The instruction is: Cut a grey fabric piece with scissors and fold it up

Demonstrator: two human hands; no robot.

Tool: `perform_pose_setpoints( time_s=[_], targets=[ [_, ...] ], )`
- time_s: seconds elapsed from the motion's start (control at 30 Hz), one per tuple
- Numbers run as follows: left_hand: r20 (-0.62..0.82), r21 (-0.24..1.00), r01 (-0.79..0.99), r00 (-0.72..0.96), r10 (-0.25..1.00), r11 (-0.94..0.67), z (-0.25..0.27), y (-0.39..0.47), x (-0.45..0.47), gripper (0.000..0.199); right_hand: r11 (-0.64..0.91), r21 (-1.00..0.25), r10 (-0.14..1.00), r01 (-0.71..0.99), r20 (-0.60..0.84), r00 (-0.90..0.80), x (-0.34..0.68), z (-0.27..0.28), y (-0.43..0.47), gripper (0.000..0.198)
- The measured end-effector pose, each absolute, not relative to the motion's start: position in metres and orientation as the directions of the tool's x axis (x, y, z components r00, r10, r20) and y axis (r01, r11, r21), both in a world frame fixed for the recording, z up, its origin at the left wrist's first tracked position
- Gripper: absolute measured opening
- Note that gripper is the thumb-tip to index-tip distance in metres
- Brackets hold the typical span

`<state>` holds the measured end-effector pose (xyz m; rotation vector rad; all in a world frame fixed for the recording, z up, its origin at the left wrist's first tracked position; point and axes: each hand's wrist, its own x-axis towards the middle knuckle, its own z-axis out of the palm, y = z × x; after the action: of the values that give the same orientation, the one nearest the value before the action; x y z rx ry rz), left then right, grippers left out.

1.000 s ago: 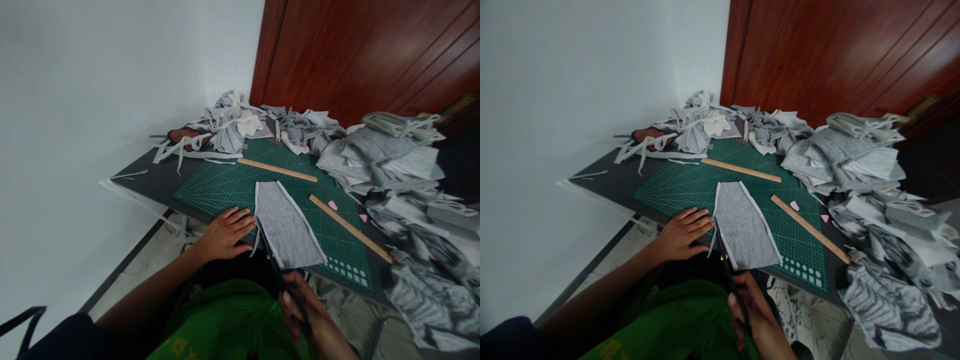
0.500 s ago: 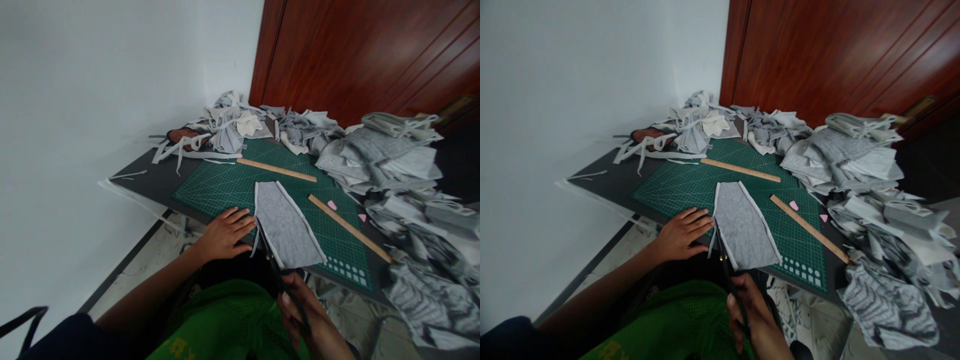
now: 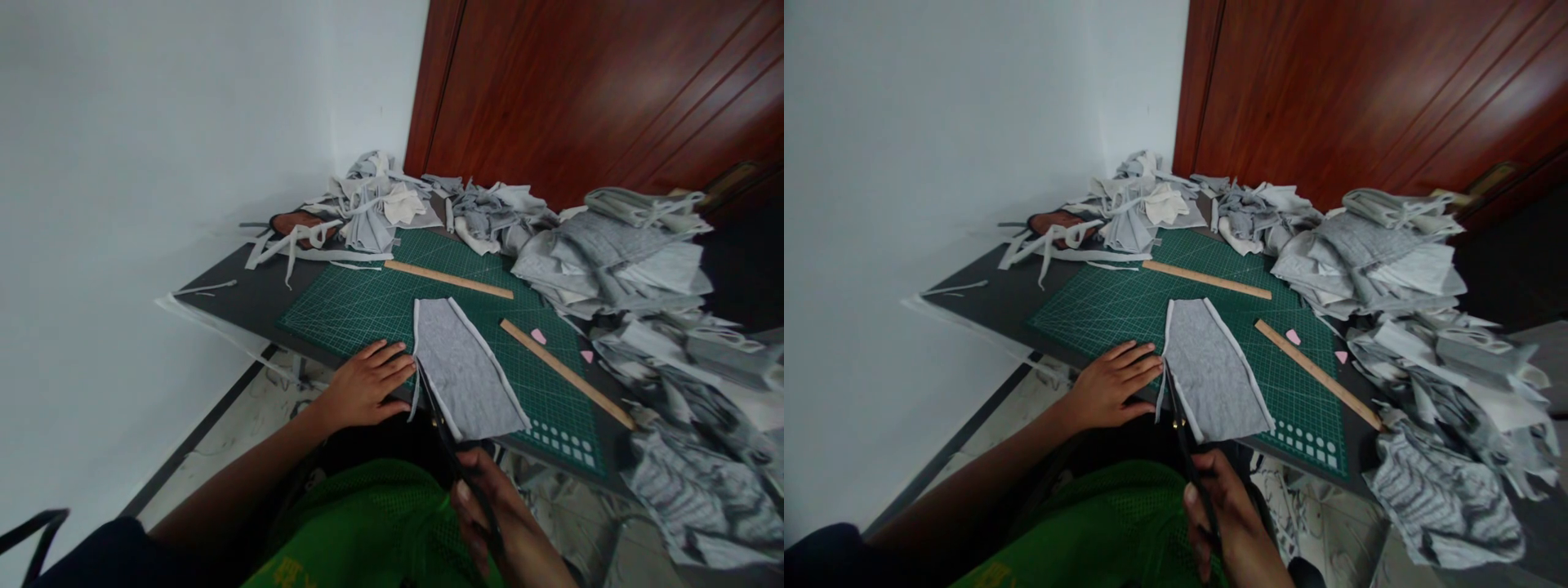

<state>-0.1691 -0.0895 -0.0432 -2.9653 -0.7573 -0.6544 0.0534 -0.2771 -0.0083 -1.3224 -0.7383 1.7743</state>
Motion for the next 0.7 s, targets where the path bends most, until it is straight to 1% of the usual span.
perform_pose_setpoints(
  time_s=[0.13,0.27,0.37,0.43,0.5,0.6,0.7],
  targets=[
    [0.406,0.119,0.462,0.785,0.467,-0.879,-0.040,-0.090,-0.169,0.059,-0.522,-0.818,0.853,-0.243,-0.505,-0.132,0.054,-0.011,-0.276,0.046],
    [0.367,0.241,0.469,0.767,0.527,-0.850,-0.028,-0.090,-0.167,0.061,-0.536,-0.792,0.843,-0.293,-0.518,-0.143,0.056,-0.010,-0.274,0.049],
    [0.337,0.342,0.491,0.732,0.592,-0.802,-0.018,-0.090,-0.164,0.078,-0.534,-0.784,0.844,-0.315,-0.513,-0.155,0.056,-0.009,-0.273,0.050],
    [0.325,0.362,0.509,0.716,0.617,-0.781,-0.013,-0.090,-0.160,0.089,-0.538,-0.781,0.841,-0.318,-0.520,-0.148,0.055,-0.009,-0.274,0.050],
    [0.312,0.336,0.534,0.714,0.626,-0.776,-0.010,-0.089,-0.154,0.085,-0.539,-0.788,0.841,-0.297,-0.524,-0.135,0.054,-0.009,-0.278,0.049],
    [0.304,0.294,0.565,0.709,0.636,-0.771,-0.007,-0.086,-0.147,0.069,-0.526,-0.814,0.850,-0.247,-0.514,-0.118,0.062,-0.009,-0.288,0.048],
    [0.311,0.336,0.563,0.690,0.654,-0.755,-0.007,-0.082,-0.146,0.050,-0.488,-0.825,0.871,-0.286,-0.480,-0.101,0.081,-0.009,-0.301,0.048]
  ],
)
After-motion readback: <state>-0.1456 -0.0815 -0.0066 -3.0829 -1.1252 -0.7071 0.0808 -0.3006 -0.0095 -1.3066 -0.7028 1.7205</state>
